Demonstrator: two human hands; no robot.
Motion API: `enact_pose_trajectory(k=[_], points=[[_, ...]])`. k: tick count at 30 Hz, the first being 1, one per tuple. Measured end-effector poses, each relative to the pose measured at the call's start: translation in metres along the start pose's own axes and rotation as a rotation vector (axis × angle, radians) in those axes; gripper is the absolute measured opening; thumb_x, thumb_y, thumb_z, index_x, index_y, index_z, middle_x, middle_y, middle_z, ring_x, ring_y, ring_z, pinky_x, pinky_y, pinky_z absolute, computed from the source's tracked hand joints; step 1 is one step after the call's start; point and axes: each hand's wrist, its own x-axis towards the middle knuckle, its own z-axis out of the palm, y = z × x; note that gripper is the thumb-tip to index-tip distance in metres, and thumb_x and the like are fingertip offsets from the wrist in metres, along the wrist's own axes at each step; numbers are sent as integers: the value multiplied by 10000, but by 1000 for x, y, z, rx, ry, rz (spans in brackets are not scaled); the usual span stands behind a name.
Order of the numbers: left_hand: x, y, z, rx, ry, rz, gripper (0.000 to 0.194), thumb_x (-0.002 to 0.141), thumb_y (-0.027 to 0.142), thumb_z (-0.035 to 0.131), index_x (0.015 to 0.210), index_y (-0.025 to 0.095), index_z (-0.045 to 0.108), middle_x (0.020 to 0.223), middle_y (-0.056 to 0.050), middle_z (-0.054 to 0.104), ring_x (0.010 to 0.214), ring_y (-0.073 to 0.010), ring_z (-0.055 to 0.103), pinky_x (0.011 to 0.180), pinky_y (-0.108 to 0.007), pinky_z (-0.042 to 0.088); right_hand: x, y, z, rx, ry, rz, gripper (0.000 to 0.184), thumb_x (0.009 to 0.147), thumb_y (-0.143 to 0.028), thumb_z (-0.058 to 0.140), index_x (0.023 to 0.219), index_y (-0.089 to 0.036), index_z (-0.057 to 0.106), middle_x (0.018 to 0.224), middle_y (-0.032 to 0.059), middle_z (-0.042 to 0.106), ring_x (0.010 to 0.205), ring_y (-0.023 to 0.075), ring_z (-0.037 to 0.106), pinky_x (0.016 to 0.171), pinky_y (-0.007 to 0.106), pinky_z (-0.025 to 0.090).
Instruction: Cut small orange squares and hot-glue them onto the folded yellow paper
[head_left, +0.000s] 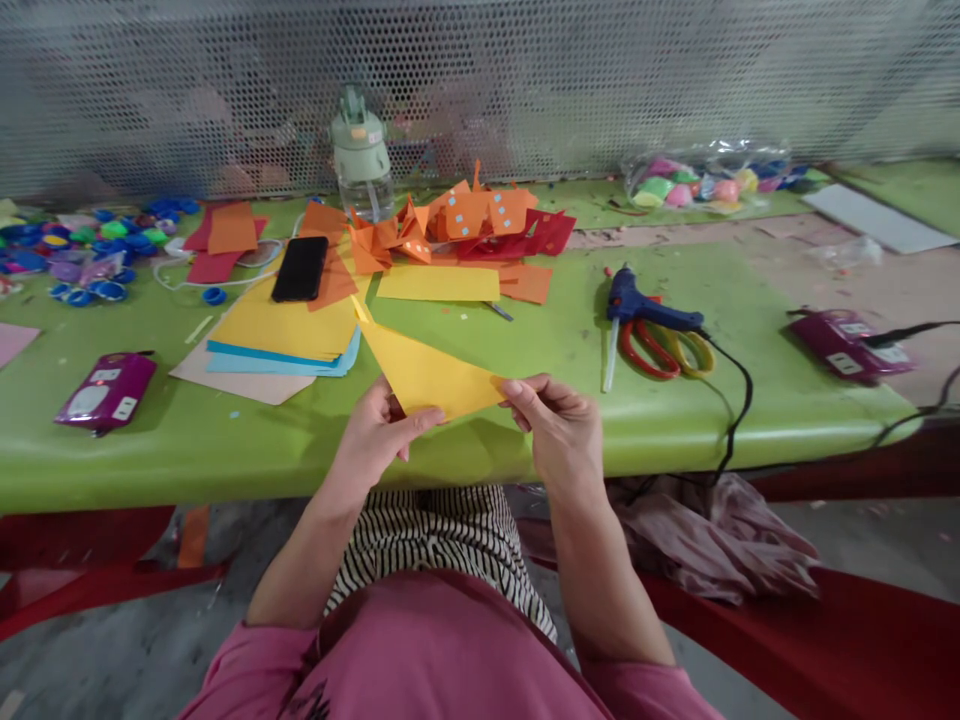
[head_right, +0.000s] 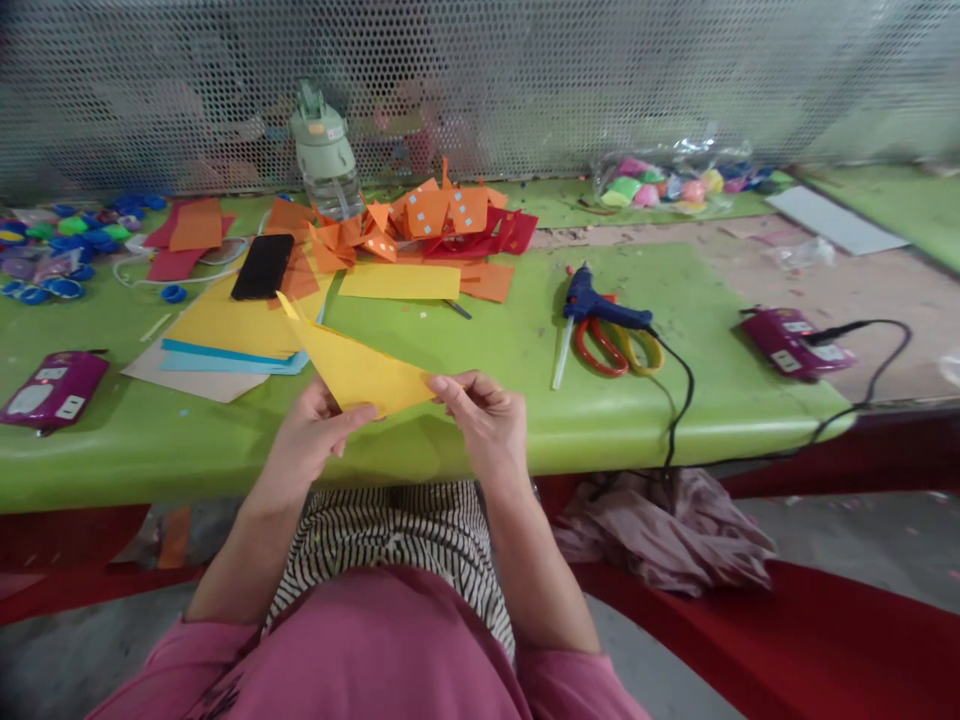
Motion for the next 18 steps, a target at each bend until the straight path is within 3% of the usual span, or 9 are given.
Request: enact_pose_trajectory(k=[5, 11, 18], points=[[-5, -1, -1, 51, 46, 54, 452, 661, 357, 870, 998, 191, 620, 751, 29, 691, 449, -35, 499, 322, -118, 361, -1, 0, -1, 62, -27, 58, 352, 642, -550, 846, 684, -218, 735, 526, -44, 559, 454, 59, 369, 422, 226, 284], [-9, 0, 7, -1, 70, 125, 416, 658, 377, 871, 921, 185, 613, 720, 38, 691, 395, -22, 462, 307, -119, 352, -15, 7, 15, 125, -311, 222, 330, 554, -456, 915, 774, -249, 785, 716, 7, 721, 601, 128, 570, 528, 261, 446], [-19, 3, 5, 108, 131, 113, 388, 653, 405, 865, 853, 169, 631, 692, 18, 704, 392, -38, 495, 320, -132, 389, -17, 3, 13, 155, -118, 179, 316, 624, -461, 881, 580, -220, 681, 519, -47, 573, 454, 58, 353, 428, 235, 280]])
